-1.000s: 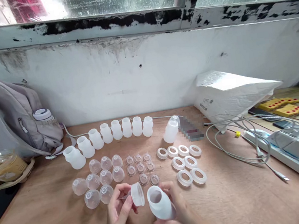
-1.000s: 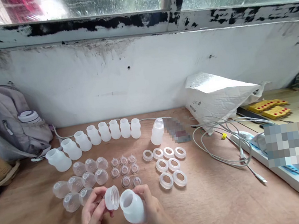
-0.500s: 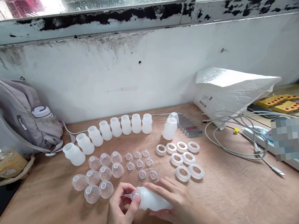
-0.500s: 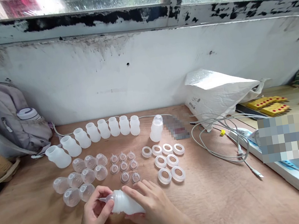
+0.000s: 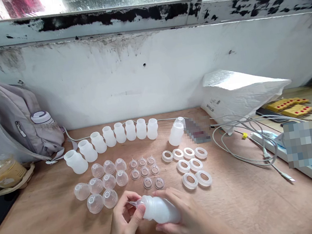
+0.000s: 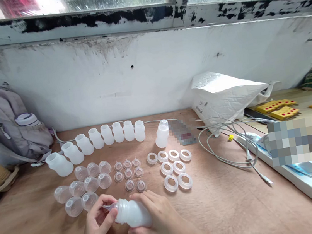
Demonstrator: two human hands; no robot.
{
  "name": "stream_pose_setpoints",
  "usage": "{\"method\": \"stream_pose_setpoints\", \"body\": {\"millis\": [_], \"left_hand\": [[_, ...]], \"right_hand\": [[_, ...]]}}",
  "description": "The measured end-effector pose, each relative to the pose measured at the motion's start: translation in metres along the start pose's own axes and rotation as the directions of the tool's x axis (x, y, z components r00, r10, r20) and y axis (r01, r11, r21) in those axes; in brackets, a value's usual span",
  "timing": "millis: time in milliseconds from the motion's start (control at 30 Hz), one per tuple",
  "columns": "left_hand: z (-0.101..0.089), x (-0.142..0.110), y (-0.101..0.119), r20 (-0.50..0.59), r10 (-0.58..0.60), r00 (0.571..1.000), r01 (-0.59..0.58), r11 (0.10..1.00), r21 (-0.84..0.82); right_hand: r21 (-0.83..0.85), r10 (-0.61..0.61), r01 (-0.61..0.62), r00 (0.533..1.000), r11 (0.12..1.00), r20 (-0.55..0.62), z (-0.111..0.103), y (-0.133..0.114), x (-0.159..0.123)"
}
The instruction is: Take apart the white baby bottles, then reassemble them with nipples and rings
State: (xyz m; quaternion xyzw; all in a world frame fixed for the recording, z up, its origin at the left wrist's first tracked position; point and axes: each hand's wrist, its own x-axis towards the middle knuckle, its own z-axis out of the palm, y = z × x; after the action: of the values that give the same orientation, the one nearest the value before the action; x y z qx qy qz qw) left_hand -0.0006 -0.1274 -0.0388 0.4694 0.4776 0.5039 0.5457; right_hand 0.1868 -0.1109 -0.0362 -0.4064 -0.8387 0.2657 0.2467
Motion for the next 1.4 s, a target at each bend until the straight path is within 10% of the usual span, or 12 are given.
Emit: {"method": "stream_pose_setpoints", "body": {"millis": [1067, 1233, 1400], "left_hand": [[-0.006, 0.006, -0.007, 0.113, -0.093, 0.989, 0.027, 0.875, 0.483], [-0.009, 0.004, -0.014, 0.081, -0.030, 0.996, -0.001, 0.934, 0.358], [-0.009, 0.007, -0.004, 0.088, 0.069, 0.994, -0.078, 0.991, 0.110]], "right_hand": [[-0.352, -0.244, 0.196, 0.965, 0.915, -0.097, 0.013, -0.003, 0.000], [-0.080, -0.051, 0.047, 0.997, 0.996, -0.057, 0.010, -0.005, 0.001], [-0.176, 0.000, -0.032, 0.984, 0.984, -0.180, 0.005, -0.001, 0.003]]}}
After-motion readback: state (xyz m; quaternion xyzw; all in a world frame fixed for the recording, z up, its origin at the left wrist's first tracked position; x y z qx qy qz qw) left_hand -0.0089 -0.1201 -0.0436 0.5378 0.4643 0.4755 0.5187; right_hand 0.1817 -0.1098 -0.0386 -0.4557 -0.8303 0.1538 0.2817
